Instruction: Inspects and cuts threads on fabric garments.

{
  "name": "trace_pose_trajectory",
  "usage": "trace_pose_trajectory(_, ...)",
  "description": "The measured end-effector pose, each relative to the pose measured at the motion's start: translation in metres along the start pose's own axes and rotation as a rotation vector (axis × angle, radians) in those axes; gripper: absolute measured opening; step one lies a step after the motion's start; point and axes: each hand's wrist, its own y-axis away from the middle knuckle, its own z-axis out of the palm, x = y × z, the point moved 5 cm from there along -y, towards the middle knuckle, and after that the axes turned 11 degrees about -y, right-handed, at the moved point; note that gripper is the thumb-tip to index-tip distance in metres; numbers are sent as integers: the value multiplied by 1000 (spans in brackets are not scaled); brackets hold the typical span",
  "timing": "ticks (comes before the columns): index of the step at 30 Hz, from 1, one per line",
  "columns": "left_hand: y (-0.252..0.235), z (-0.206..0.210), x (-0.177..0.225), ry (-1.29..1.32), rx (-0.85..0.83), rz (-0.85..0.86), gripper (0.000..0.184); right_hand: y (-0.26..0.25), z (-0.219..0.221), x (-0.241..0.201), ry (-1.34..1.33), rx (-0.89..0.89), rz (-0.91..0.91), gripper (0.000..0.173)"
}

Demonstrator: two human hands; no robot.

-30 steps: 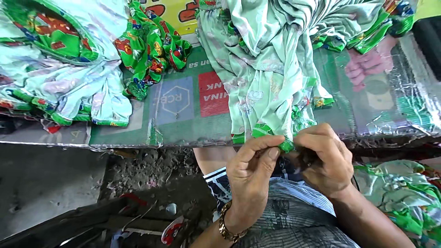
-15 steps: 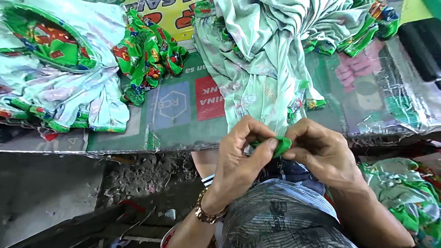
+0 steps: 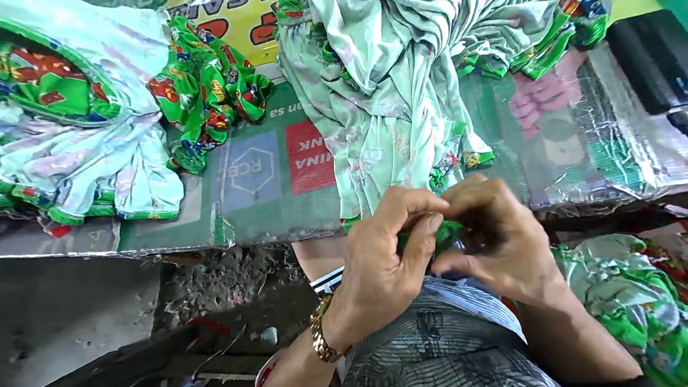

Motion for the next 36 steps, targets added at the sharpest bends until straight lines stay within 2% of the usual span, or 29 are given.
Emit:
trace_pose_trajectory(3,-2,-1,1,-28,-8,21,8,-2,-1,13,-359,-41,80,9)
trace_pose_trajectory(5,-2,0,-5,166,-52,-73,10,0,-6,17,-556,-37,154,7)
trace_pose_trajectory(7,-2,3,-13,354,-81,-158,13,0,-10,16,-590,2,173,11)
trace_pose_trajectory(10,0,11,-16,555,-143,-243,17,-1,-11,12,-429,41,128,12)
trace_pose_trajectory(13,2,15,-18,630,-156,-290,18,-1,-19,4,16,130,35,13)
trace_pose_trajectory(15,2,15,-18,604,-146,-283,17,0,-33,2,209,202,8,18)
trace_pose_trajectory(18,3,16,-17,539,-113,-262,19,2,-39,-3,190,216,-54,25)
trace_pose_trajectory(20,3,18,-15,469,-98,-233,19,4,-29,-8,104,140,-95,21)
trace_pose_trajectory(22,2,21,-11,375,-94,-183,17,4,-13,-5,28,39,-74,31)
trace_pose_trajectory(23,2,22,-9,314,-99,-156,17,4,-7,-2,-15,8,-54,30)
trace_pose_trajectory(25,3,22,-8,241,-117,-114,18,4,-2,4,-143,-9,-14,18)
trace_pose_trajectory(27,5,24,-12,360,-163,-163,19,3,-3,7,-206,-11,8,14)
trace_pose_trajectory(31,9,29,-24,676,-235,-330,23,2,-6,5,-44,59,-3,18)
trace_pose_trajectory(34,11,31,-26,709,-220,-395,23,2,-13,0,201,141,-59,20)
trace_pose_trajectory(36,12,33,-26,693,-225,-411,22,2,-16,-2,257,156,-68,23)
